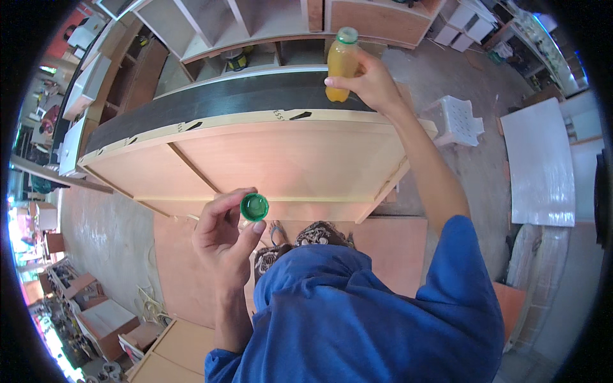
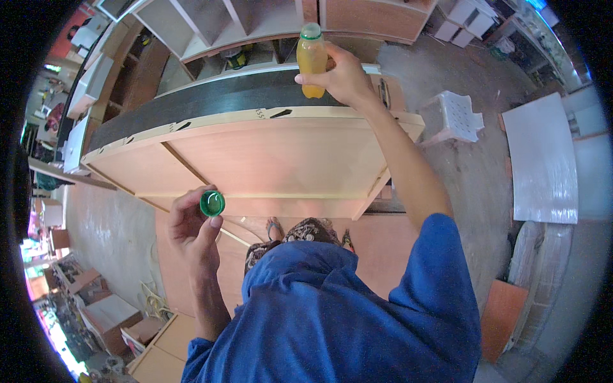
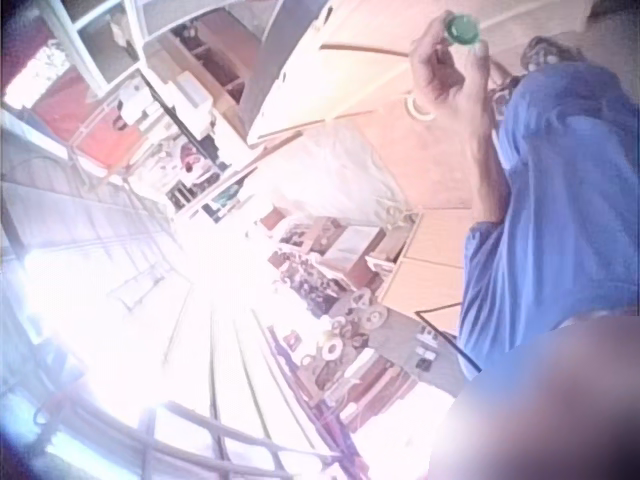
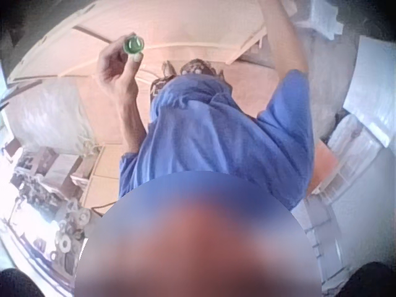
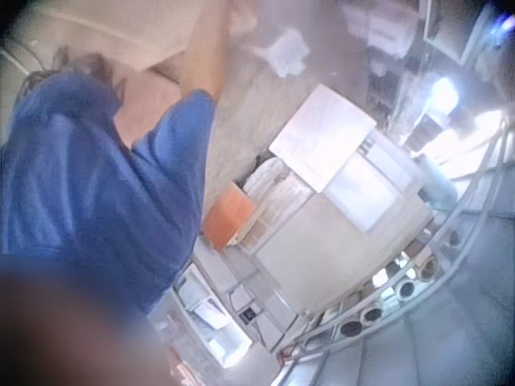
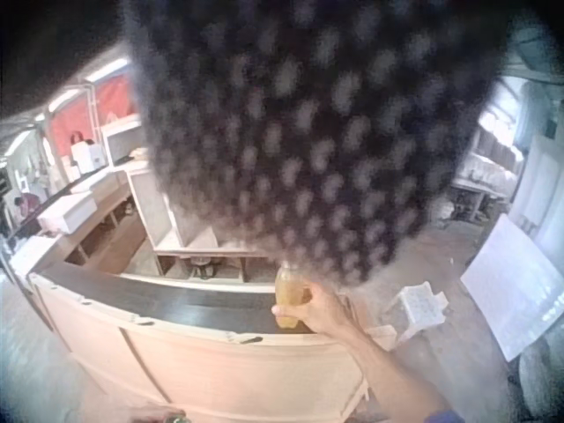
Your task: The person sits on the floor and uses pliers to trim a thin wooden strip, then fits it into a groove on a large wooden panel. They later pour liquid from a bottle into a cap and rub it onto the wood with their finger.
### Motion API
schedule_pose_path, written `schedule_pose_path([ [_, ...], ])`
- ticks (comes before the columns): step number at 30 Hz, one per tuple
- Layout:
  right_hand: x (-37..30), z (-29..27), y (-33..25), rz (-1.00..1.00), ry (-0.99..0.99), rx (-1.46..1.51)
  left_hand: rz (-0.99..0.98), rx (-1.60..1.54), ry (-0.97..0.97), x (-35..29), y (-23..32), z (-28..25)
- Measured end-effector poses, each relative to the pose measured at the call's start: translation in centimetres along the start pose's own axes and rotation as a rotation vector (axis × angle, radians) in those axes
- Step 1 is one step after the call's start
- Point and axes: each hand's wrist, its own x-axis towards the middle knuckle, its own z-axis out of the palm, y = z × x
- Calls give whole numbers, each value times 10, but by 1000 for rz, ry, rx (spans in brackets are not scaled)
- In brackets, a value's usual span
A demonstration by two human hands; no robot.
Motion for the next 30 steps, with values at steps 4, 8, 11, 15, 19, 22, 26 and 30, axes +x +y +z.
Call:
schedule_pose_path([
  [4,66,31,77,62,-85,-41,47,102,142,-17,5,-13],
  [8,99,46,139,74,-184,-124,131,176,261,-27,18,-29],
  [11,119,67,170,36,-270,-26,146,191,335,-30,21,-38],
  [15,129,106,198,117,-483,35,38,113,433,-28,23,-48],
  [19,124,114,208,46,-459,-214,-20,45,452,-20,36,-54],
  [22,120,113,202,82,-444,-314,-32,-47,411,-11,52,-58],
  [26,118,116,188,60,-481,-317,21,-92,343,-2,78,-62],
  [30,120,120,184,94,-509,-369,80,-119,342,6,104,-63],
])
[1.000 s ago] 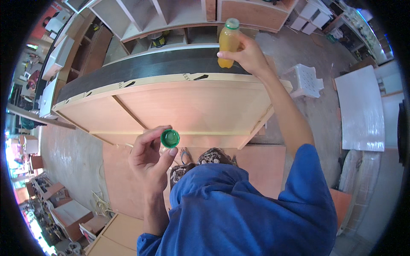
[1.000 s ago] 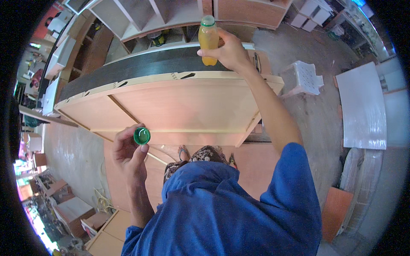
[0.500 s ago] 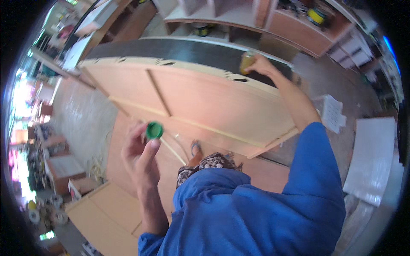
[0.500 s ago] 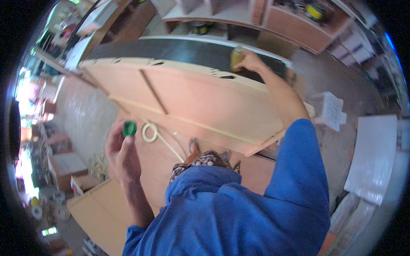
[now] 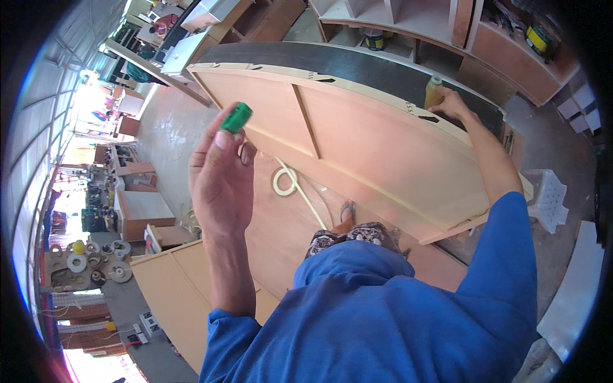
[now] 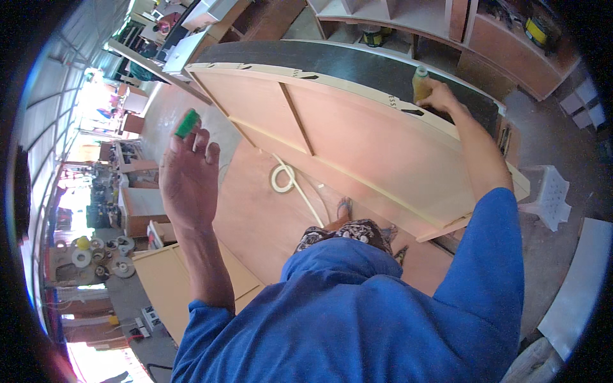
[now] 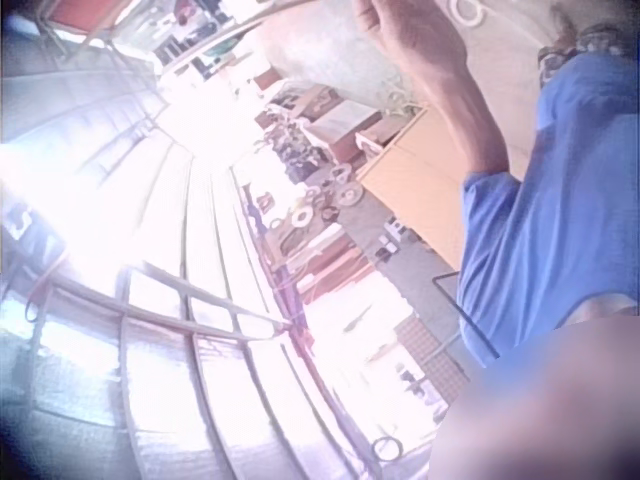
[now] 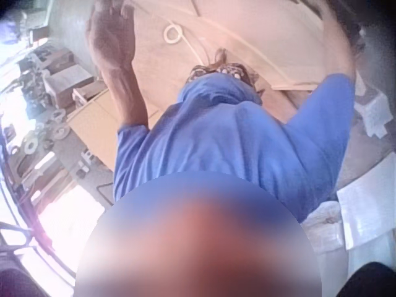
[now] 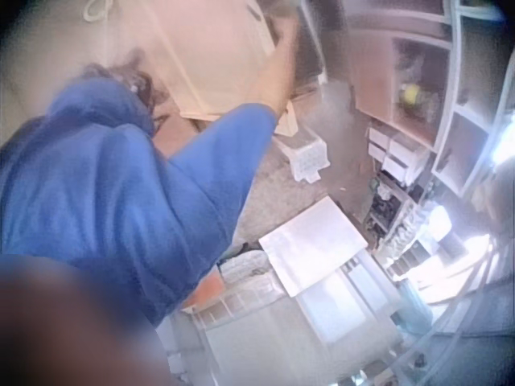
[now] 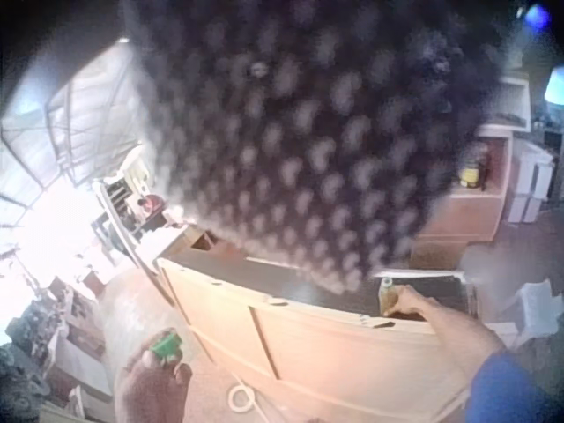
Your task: The person sits on the floor and uses pliers to trim a thin wooden strip, then fits it into a groove on a large wooden panel. They later pour liquid from a bottle into a cap and rub it onto the wood with their finger.
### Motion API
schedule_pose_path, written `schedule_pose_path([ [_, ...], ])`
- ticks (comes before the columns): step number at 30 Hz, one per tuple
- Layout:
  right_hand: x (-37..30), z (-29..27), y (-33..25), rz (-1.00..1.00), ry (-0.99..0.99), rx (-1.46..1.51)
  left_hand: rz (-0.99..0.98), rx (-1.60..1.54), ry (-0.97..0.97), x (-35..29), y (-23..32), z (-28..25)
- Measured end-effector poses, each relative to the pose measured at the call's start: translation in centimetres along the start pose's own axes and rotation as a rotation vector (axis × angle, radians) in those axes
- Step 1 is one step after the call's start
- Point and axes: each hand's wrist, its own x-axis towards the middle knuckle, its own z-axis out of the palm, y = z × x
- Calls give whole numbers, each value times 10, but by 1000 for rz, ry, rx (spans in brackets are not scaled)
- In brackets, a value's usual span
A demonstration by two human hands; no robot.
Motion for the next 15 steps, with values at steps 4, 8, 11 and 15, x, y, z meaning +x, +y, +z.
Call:
schedule_pose_path([
  [4,4,-7,4,-24,-117,20,50,7,-34,8,22,8],
  [8,7,-16,8,-78,-170,88,90,47,-51,9,31,12],
  [11,10,-17,12,-58,-200,105,99,61,-53,7,30,11],
  [15,11,-16,16,-86,-254,240,113,68,-126,4,26,8],
])
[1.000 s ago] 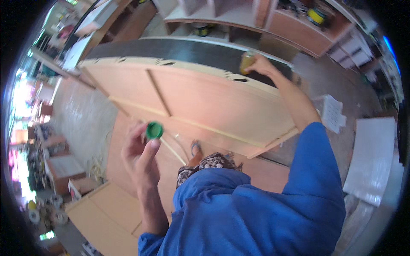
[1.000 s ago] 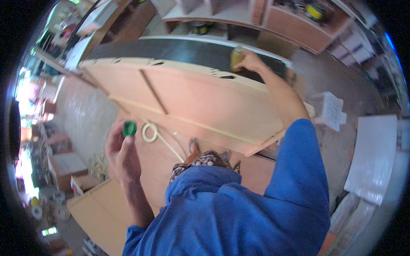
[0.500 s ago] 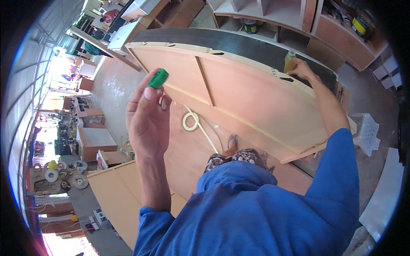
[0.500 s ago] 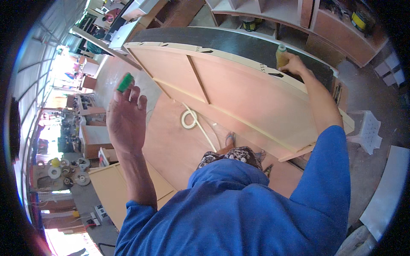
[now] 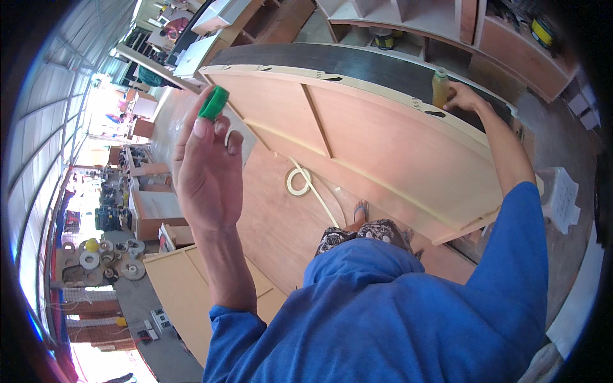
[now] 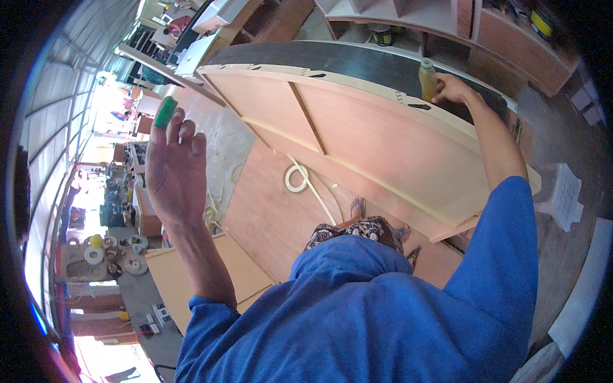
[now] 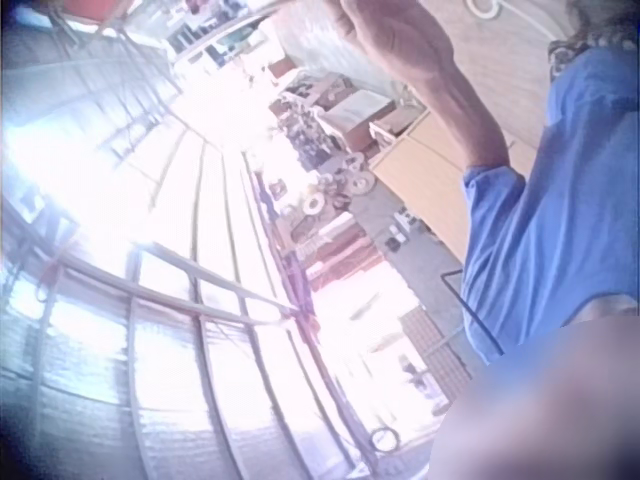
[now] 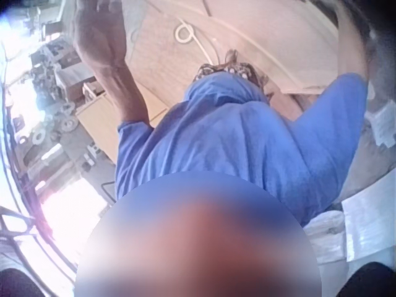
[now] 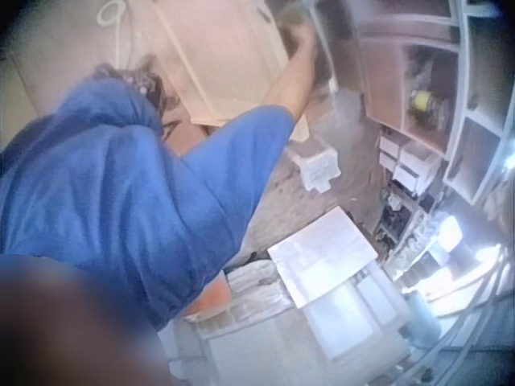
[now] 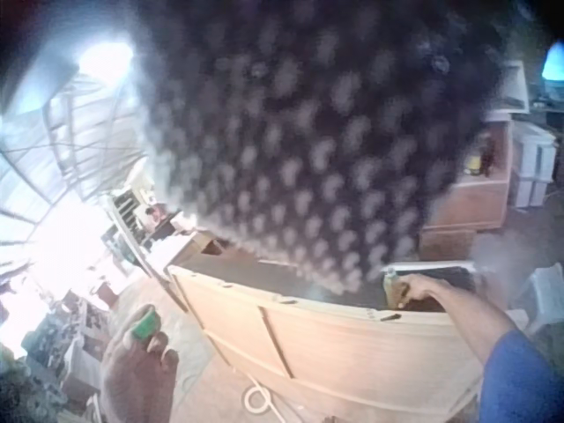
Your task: The person sits on the floor and uses pliers to trim a thin wooden strip, then fits it into a groove on a large wooden panel. They later pour liquid from a bottle into a cap and rub it onto the wood with their finger.
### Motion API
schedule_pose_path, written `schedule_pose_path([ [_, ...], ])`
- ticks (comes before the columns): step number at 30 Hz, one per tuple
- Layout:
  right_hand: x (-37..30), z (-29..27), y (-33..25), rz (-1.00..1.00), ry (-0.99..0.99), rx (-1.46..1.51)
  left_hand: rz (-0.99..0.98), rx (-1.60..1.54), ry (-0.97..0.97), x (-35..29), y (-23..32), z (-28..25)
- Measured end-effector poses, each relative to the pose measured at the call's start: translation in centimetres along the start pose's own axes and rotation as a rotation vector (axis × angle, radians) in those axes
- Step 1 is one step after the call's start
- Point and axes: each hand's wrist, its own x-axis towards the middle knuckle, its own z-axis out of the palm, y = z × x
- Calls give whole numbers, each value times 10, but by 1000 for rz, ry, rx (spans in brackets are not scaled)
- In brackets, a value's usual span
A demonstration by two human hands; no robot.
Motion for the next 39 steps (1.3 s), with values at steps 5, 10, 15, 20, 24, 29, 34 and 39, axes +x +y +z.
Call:
schedule_pose_path([
  [5,-11,-9,-13,128,94,-184,63,75,-7,-6,-4,-5],
  [10,-40,-29,-38,255,68,-322,26,85,14,-12,-13,-13],
  [15,-54,-60,-31,214,201,-517,13,116,44,-19,-33,-17],
  [20,-123,-67,-87,109,822,-283,4,255,-69,-17,-75,-12],
  [24,-240,47,-199,-402,1028,-253,-133,147,-212,-4,-122,-9],
  [29,-298,190,-309,-430,920,-431,-281,65,-426,10,-170,-3],
  [34,-294,247,-341,-104,984,-578,-344,-50,-668,6,-204,2],
  [39,-289,294,-342,132,1041,-680,-382,-141,-848,-4,-230,2],
])
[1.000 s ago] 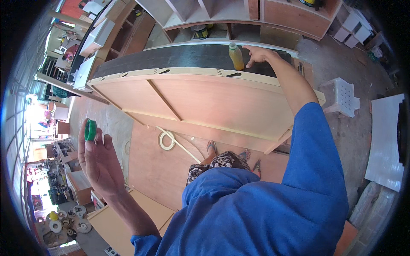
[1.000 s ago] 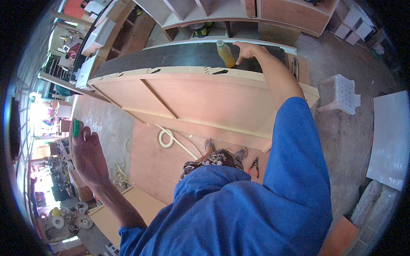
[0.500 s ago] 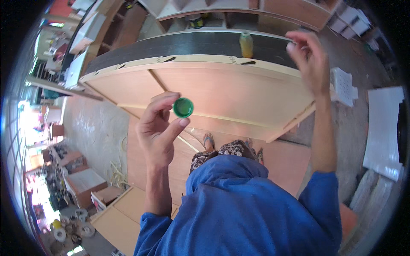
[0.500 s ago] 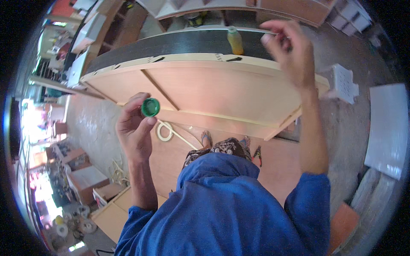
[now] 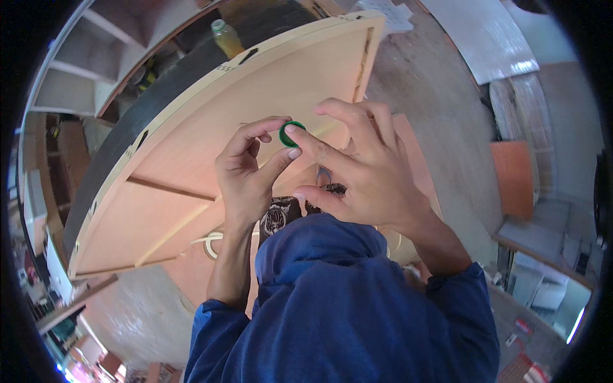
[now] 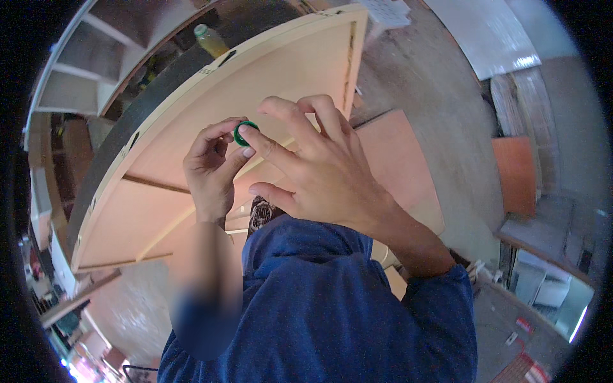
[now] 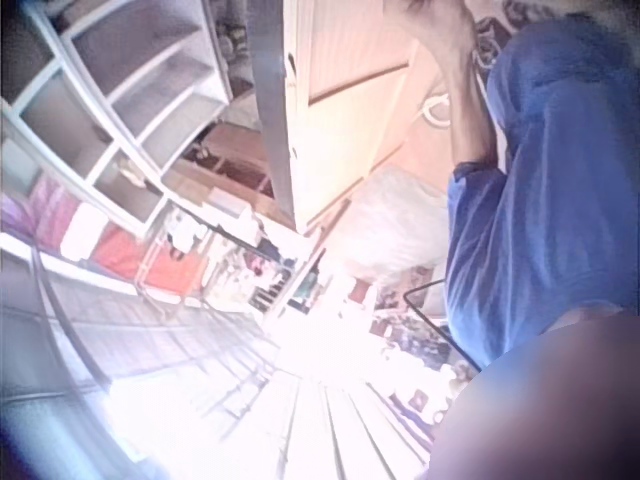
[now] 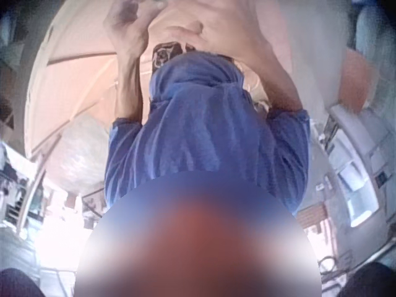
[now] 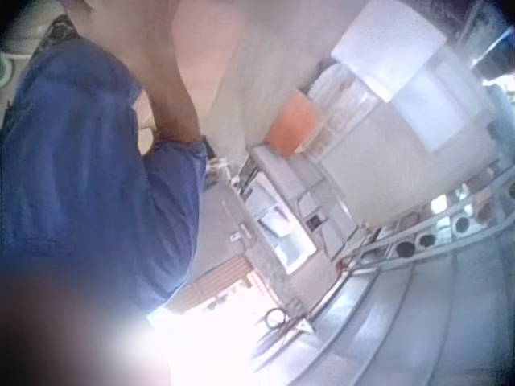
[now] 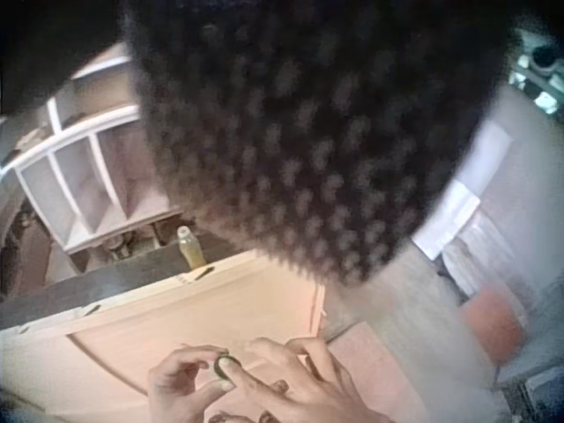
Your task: The person sits on the floor and uses pliers to trim a thin wooden strip, then fits it into a groove on a large wooden panel. They later pour liquid from a bottle into a cap and rub it onto the wood with their finger.
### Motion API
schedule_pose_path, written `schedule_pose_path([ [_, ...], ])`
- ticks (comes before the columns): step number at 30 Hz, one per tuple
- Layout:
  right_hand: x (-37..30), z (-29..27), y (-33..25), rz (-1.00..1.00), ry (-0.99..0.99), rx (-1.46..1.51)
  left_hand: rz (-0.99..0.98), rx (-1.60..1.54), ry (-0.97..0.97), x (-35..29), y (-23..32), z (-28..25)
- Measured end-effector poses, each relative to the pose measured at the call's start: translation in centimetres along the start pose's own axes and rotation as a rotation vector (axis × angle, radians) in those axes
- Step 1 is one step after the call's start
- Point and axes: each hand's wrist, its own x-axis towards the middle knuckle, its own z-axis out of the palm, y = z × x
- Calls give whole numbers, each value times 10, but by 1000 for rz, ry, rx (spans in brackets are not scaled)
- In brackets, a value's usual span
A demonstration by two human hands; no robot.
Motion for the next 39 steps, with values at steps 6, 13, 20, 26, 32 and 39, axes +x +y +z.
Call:
schedule_pose_path([
  [6,-28,21,-3,205,-52,-81,-30,-19,-123,9,-33,8],
  [13,-51,70,47,365,-35,-2,-73,19,-140,32,-99,27],
  [20,-69,100,119,421,-32,7,-2,20,-148,66,-173,62],
  [26,-66,98,167,457,55,130,13,67,-176,97,-193,92],
  [32,-61,91,217,482,163,366,-35,24,-100,124,-204,130],
  [39,-45,91,271,727,156,805,-64,48,-31,164,-233,162],
])
